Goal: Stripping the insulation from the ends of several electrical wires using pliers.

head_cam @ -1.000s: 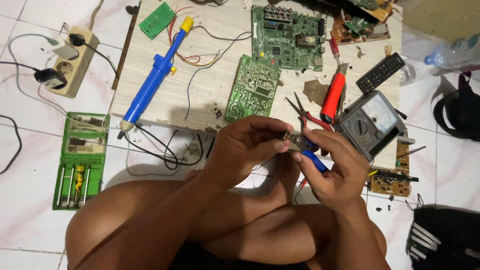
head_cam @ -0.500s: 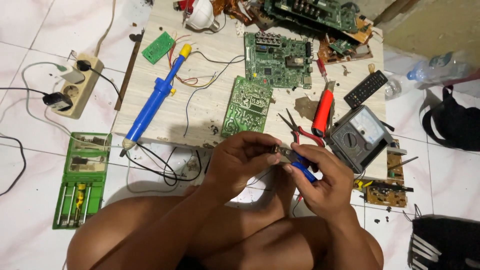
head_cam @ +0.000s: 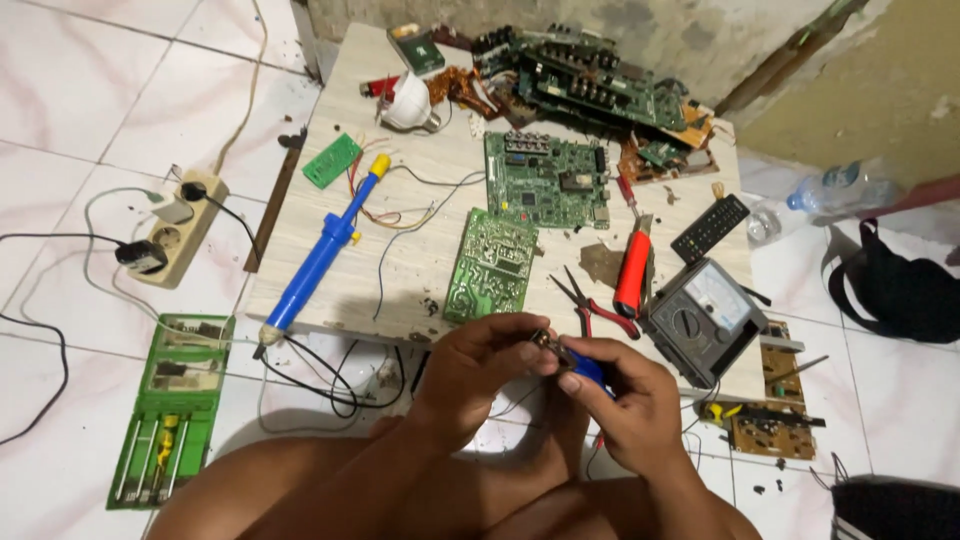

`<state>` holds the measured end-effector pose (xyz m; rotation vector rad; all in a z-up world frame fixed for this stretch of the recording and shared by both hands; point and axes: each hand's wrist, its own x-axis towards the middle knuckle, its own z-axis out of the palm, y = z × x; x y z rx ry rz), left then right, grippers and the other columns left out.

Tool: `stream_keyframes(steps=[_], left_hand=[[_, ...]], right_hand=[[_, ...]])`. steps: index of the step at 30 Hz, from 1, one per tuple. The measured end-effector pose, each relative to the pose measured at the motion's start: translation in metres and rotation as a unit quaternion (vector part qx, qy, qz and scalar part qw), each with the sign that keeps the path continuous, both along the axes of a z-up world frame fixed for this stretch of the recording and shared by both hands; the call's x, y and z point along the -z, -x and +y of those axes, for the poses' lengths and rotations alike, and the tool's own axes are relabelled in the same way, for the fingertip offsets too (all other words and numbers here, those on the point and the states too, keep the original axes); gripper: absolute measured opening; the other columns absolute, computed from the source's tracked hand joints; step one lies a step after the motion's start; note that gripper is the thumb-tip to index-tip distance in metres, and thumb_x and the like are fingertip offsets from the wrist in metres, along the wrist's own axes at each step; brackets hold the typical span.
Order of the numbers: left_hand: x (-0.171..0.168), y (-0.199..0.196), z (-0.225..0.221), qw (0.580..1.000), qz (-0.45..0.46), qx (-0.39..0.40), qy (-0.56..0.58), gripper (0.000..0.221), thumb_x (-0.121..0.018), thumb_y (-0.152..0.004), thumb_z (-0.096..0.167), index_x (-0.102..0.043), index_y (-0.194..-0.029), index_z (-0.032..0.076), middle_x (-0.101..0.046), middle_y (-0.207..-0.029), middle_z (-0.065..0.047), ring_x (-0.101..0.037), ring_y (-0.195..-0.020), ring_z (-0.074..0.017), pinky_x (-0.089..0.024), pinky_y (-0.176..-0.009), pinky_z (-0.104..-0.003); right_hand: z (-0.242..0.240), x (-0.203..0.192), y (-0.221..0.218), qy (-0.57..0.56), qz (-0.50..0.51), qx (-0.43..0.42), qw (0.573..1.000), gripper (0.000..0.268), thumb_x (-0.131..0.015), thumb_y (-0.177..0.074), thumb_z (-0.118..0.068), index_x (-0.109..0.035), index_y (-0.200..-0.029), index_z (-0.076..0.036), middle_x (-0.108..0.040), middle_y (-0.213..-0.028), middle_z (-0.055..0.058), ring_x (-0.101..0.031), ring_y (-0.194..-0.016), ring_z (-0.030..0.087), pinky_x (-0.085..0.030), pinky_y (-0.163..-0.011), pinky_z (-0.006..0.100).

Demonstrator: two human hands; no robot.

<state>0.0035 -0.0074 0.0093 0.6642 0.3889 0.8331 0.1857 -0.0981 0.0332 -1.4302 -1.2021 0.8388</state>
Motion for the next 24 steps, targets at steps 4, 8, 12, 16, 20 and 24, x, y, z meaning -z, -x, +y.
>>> stream_keyframes(steps=[4,8,12,16,20,24], left_hand=[[0.009,-0.004,0.002,0.999,-0.027,0.011,0.027,0.032,-0.067,-0.094,-0.003,-0.066,-0.126,-0.008,-0.073,-0.101,-0.017,-0.071,-0.088,-0.0191,-0.057,-0.085,-0.029],[0.013,-0.005,0.003,0.997,-0.067,0.016,0.046,0.028,-0.066,-0.096,-0.001,-0.066,-0.124,-0.007,-0.073,-0.101,-0.016,-0.071,-0.089,-0.0189,-0.058,-0.086,-0.03],[0.014,-0.006,0.002,0.997,-0.066,0.007,0.046,0.025,-0.064,-0.097,-0.002,-0.064,-0.122,-0.008,-0.071,-0.102,-0.018,-0.071,-0.089,-0.0197,-0.059,-0.086,-0.03],[0.008,-0.004,0.003,0.999,-0.052,-0.005,0.0,0.029,-0.066,-0.096,-0.001,-0.064,-0.124,-0.008,-0.073,-0.092,-0.016,-0.071,-0.085,-0.0193,-0.057,-0.082,-0.029],[0.008,-0.004,0.002,0.999,-0.002,-0.028,-0.032,0.029,-0.069,-0.094,0.001,-0.068,-0.121,-0.008,-0.073,-0.093,-0.015,-0.07,-0.085,-0.0183,-0.059,-0.083,-0.029],[0.009,-0.007,-0.001,0.997,0.033,-0.063,-0.041,0.025,-0.068,-0.093,-0.002,-0.069,-0.118,-0.007,-0.073,-0.092,-0.015,-0.071,-0.084,-0.0193,-0.059,-0.081,-0.03]], right_hand=[[0.001,0.01,-0.002,-0.003,0.032,0.003,0.999,0.038,-0.077,-0.08,0.002,-0.074,-0.117,0.004,-0.08,-0.108,0.015,-0.071,-0.09,0.019,-0.056,-0.087,0.03],[0.005,0.005,0.004,-0.05,-0.048,0.019,0.997,0.038,-0.079,-0.076,0.0,-0.074,-0.114,0.002,-0.079,-0.108,0.014,-0.072,-0.088,0.019,-0.056,-0.083,0.028],[0.006,0.0,0.009,-0.098,-0.168,0.042,0.98,0.04,-0.082,-0.075,-0.006,-0.074,-0.113,-0.001,-0.079,-0.109,0.012,-0.074,-0.086,0.017,-0.058,-0.077,0.026],[0.007,-0.005,0.01,-0.112,-0.204,0.043,0.972,0.038,-0.082,-0.075,-0.008,-0.075,-0.111,0.001,-0.078,-0.107,0.013,-0.071,-0.082,0.016,-0.055,-0.071,0.024],[0.008,-0.008,0.01,-0.112,-0.188,0.031,0.975,0.037,-0.081,-0.076,-0.005,-0.075,-0.112,0.001,-0.078,-0.107,0.014,-0.073,-0.083,0.017,-0.057,-0.072,0.025],[0.008,-0.004,0.007,-0.113,-0.188,0.029,0.975,0.038,-0.082,-0.075,-0.007,-0.075,-0.111,0.0,-0.079,-0.106,0.013,-0.071,-0.08,0.015,-0.056,-0.069,0.024]])
